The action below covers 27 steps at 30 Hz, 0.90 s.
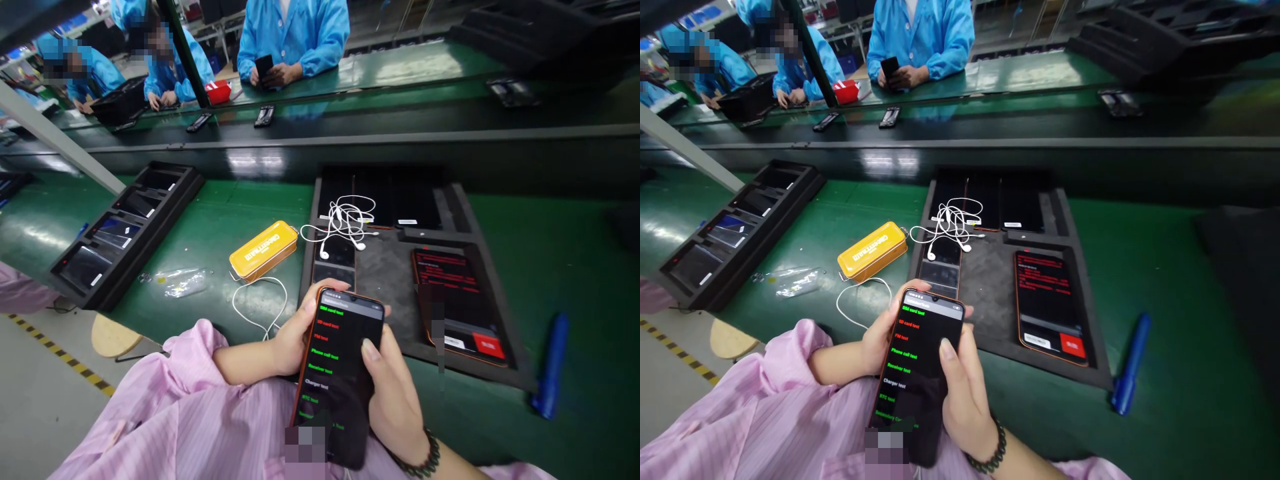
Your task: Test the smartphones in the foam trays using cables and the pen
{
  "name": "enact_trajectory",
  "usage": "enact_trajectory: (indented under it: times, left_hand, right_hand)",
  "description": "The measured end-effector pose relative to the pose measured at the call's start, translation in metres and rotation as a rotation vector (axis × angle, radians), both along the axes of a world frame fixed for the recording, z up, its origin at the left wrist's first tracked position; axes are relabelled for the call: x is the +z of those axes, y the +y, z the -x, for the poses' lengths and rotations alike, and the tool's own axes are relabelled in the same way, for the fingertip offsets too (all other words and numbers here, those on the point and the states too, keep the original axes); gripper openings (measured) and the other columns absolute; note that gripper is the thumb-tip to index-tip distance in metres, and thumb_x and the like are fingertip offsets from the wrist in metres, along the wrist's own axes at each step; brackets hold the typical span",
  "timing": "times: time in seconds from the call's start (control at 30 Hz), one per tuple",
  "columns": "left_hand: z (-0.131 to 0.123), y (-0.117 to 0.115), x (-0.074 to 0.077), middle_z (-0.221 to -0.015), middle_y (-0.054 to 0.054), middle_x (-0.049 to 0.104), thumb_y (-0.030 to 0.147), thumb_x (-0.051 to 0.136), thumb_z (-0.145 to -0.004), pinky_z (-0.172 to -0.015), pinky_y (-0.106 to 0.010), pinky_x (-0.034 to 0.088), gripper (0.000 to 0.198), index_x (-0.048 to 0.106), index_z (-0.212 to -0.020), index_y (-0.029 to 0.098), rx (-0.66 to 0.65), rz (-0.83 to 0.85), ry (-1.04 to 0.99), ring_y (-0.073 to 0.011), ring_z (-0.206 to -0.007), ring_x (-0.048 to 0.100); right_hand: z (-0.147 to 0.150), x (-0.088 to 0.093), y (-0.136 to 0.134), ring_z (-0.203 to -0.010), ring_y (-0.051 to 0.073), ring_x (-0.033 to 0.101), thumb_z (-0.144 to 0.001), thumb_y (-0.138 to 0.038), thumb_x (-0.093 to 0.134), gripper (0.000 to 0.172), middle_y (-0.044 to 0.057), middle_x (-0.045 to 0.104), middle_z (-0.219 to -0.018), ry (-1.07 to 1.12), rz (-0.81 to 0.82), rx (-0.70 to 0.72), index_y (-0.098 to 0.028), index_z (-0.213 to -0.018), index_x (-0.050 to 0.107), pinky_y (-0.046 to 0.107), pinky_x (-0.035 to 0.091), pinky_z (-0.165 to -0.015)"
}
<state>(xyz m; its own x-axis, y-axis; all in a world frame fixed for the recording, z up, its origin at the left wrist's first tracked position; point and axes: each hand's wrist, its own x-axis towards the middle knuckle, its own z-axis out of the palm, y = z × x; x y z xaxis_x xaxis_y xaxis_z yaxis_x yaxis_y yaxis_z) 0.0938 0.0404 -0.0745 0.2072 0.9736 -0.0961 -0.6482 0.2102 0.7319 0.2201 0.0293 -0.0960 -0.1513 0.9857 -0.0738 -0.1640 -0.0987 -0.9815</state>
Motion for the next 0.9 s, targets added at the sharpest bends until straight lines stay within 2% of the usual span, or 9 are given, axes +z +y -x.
enact_trajectory:
  times: [0.17,0.33,0.4,0.57,0.7,0.9]
  left_hand:
    - [-0.002,0.0,0.001,-0.118,-0.012,0.068,0.064,0.057,-0.083,-0.109,-0.053,0.039,0.054,0.05,-0.117,0.023,0.04,0.048,0.031,-0.0334,-0.119,0.061]
    - [-0.001,-0.001,0.005,-0.122,-0.01,0.067,0.062,0.057,-0.082,-0.11,-0.051,0.039,0.06,0.053,-0.126,0.023,0.066,0.138,0.057,-0.0327,-0.122,0.058]
    - [-0.002,-0.002,0.004,-0.125,-0.008,0.066,0.06,0.057,-0.083,-0.112,-0.05,0.039,0.062,0.052,-0.133,0.023,0.075,0.196,0.047,-0.0316,-0.124,0.057]
    - [-0.005,-0.005,-0.001,-0.132,-0.003,0.063,0.055,0.057,-0.087,-0.118,-0.043,0.033,0.058,0.052,-0.138,0.027,0.066,0.299,-0.092,-0.027,-0.134,0.049]
    - [-0.007,-0.006,-0.002,-0.131,-0.004,0.063,0.056,0.056,-0.089,-0.118,-0.044,0.032,0.053,0.053,-0.134,0.027,0.085,0.275,-0.089,-0.0266,-0.132,0.052]
    - [-0.009,-0.005,-0.001,-0.126,-0.005,0.062,0.056,0.048,-0.092,-0.112,-0.045,0.04,0.045,0.051,-0.125,0.026,0.172,0.198,0.124,-0.0261,-0.123,0.056]
  right_hand:
    - [-0.003,-0.005,-0.003,-0.131,0.027,0.052,-0.092,-0.047,0.055,0.048,0.009,0.064,-0.132,-0.028,0.04,-0.034,-0.025,-0.135,0.055,0.042,0.046,-0.107]
    - [-0.004,0.007,0.006,-0.114,0.024,0.063,-0.092,-0.049,0.054,0.039,0.007,0.071,-0.117,0.03,0.017,0.046,-0.027,-0.123,0.063,0.037,0.053,-0.097]
    - [-0.005,0.011,0.009,-0.113,0.024,0.064,-0.091,-0.053,0.054,0.039,0.005,0.072,-0.115,0.079,0.018,0.073,-0.028,-0.119,0.066,0.036,0.054,-0.094]
    - [-0.008,0.011,0.015,-0.123,0.026,0.058,-0.092,-0.055,0.05,0.045,0.006,0.066,-0.127,0.066,0.031,0.099,-0.027,-0.124,0.065,0.036,0.051,-0.099]
    - [-0.007,0.012,0.018,-0.121,0.026,0.059,-0.093,-0.051,0.051,0.043,0.006,0.065,-0.13,0.066,0.068,0.109,-0.028,-0.127,0.064,0.037,0.05,-0.1]
    - [-0.004,0.018,0.02,-0.115,0.024,0.063,-0.091,-0.051,0.056,0.039,0.005,0.069,-0.122,0.003,0.085,0.038,-0.026,-0.12,0.067,0.036,0.05,-0.101]
